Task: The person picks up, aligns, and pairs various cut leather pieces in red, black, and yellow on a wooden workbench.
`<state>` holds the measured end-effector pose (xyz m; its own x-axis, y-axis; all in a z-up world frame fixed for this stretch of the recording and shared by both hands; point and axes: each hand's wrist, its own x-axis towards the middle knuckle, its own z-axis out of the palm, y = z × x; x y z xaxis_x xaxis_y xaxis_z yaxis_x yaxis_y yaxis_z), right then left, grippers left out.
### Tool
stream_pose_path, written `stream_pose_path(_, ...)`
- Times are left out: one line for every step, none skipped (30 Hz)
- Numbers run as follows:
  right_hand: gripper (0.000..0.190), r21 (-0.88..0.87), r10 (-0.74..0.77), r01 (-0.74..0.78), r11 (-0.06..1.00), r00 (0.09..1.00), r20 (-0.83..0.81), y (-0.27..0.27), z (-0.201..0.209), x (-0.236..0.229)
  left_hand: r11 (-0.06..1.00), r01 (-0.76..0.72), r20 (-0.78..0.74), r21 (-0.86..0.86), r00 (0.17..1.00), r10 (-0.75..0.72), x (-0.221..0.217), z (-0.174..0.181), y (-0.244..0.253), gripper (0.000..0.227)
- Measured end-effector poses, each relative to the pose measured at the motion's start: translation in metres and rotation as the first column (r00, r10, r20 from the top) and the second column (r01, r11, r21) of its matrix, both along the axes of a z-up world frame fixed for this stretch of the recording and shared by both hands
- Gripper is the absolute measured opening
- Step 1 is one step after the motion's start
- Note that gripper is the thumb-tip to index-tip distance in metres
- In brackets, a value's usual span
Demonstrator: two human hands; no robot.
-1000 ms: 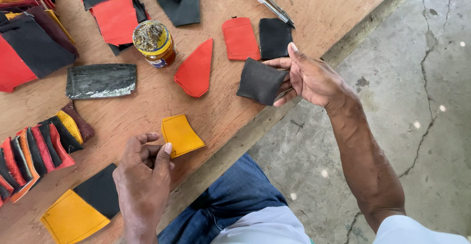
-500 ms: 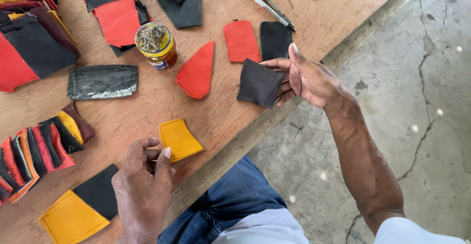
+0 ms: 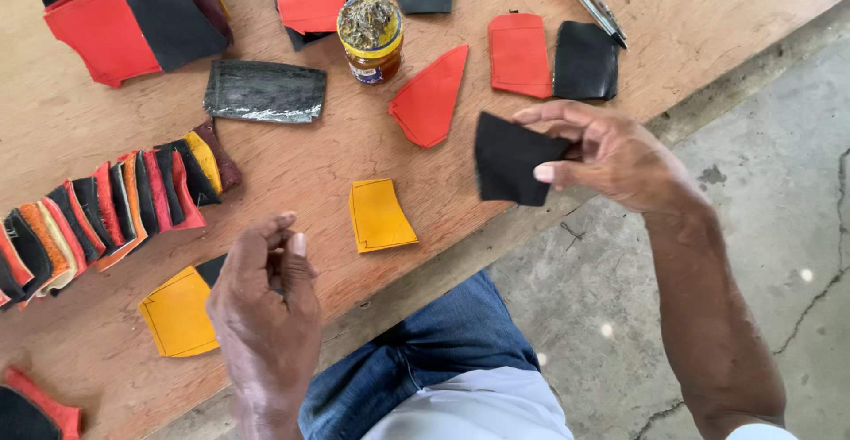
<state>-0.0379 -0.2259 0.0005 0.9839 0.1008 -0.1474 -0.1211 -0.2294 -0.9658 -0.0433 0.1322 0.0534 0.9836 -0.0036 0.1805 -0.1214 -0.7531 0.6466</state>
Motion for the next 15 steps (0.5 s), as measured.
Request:
stream_pose_path(0.057,-0.067,0.022,-0.022,0.998,1.0,-0.012,0.007,-0.001,0.002,0.999,0.029,0.035,0.012,0.999,-0.03,0.0,-0.003,-0.001,0.014)
stream_pose_path(0.056,-0.133,0.042,-0.045,0.99,0.999,-0.026,0.014,-0.003,0.005,0.998,0.059,0.034,0.0,0.998,-0.059,-0.003,-0.006,-0.001,0.015)
stream_pose_path(0.052,-0.08,0.037,-0.043,0.996,0.996,-0.075,0.017,-0.004,0.007,0.995,0.099,0.034,-0.018,0.995,-0.099,-0.006,-0.01,-0.004,0.016)
stream_pose_path(0.048,-0.025,0.034,-0.038,0.999,0.992,-0.123,0.019,-0.006,0.011,0.99,0.139,0.035,-0.036,0.99,-0.138,-0.008,-0.013,-0.008,0.017)
stream_pose_path(0.046,0.034,0.044,-0.038,0.999,0.985,-0.169,0.021,-0.007,0.015,0.978,0.205,0.086,-0.027,0.976,-0.202,-0.011,-0.018,-0.011,0.017)
stream_pose_path(0.046,0.101,0.043,-0.022,0.995,0.976,-0.212,0.021,-0.007,0.018,0.963,0.268,0.137,-0.015,0.955,-0.264,-0.014,-0.023,-0.015,0.019)
stream_pose_path(0.046,0.169,0.051,-0.007,0.986,0.966,-0.253,0.021,-0.008,0.022,0.946,0.325,0.186,0.001,0.929,-0.32,-0.016,-0.027,-0.019,0.02)
stream_pose_path(0.048,0.235,0.061,0.01,0.972,0.954,-0.293,0.02,-0.008,0.026,0.929,0.367,0.182,0.035,0.912,-0.367,-0.018,-0.032,-0.023,0.022)
stream_pose_path(0.047,0.255,0.058,0.025,0.967,0.948,-0.314,0.018,-0.009,0.029,0.91,0.409,0.175,0.066,0.893,-0.414,-0.021,-0.036,-0.027,0.024)
stream_pose_path(0.047,0.275,0.056,0.041,0.961,0.941,-0.335,0.017,-0.01,0.031,0.888,0.449,0.165,0.097,0.873,-0.46,-0.023,-0.039,-0.031,0.026)
stream_pose_path(0.047,0.294,0.052,0.058,0.954,0.933,-0.355,0.016,-0.011,0.033,0.866,0.488,0.144,0.109,0.855,-0.499,-0.025,-0.042,-0.035,0.031)
stream_pose_path(0.044,0.297,0.067,0.04,0.954,0.938,-0.34,0.016,-0.012,0.034,0.843,0.525,0.122,0.12,0.835,-0.537,-0.028,-0.043,-0.04,0.037)
stream_pose_path(0.042,0.301,0.082,0.02,0.954,0.942,-0.325,0.016,-0.012,0.036,0.818,0.561,0.099,0.13,0.813,-0.573,-0.03,-0.045,-0.045,0.043)
stream_pose_path(0.039,0.304,0.098,0.001,0.953,0.946,-0.31,0.016,-0.012,0.037,0.792,0.594,0.085,0.145,0.79,-0.608,-0.031,-0.046,-0.051,0.048)
stream_pose_path(0.039,0.274,0.084,0.002,0.962,0.95,-0.301,0.018,-0.012,0.039,0.764,0.625,0.072,0.161,0.764,-0.641,-0.031,-0.048,-0.058,0.054)
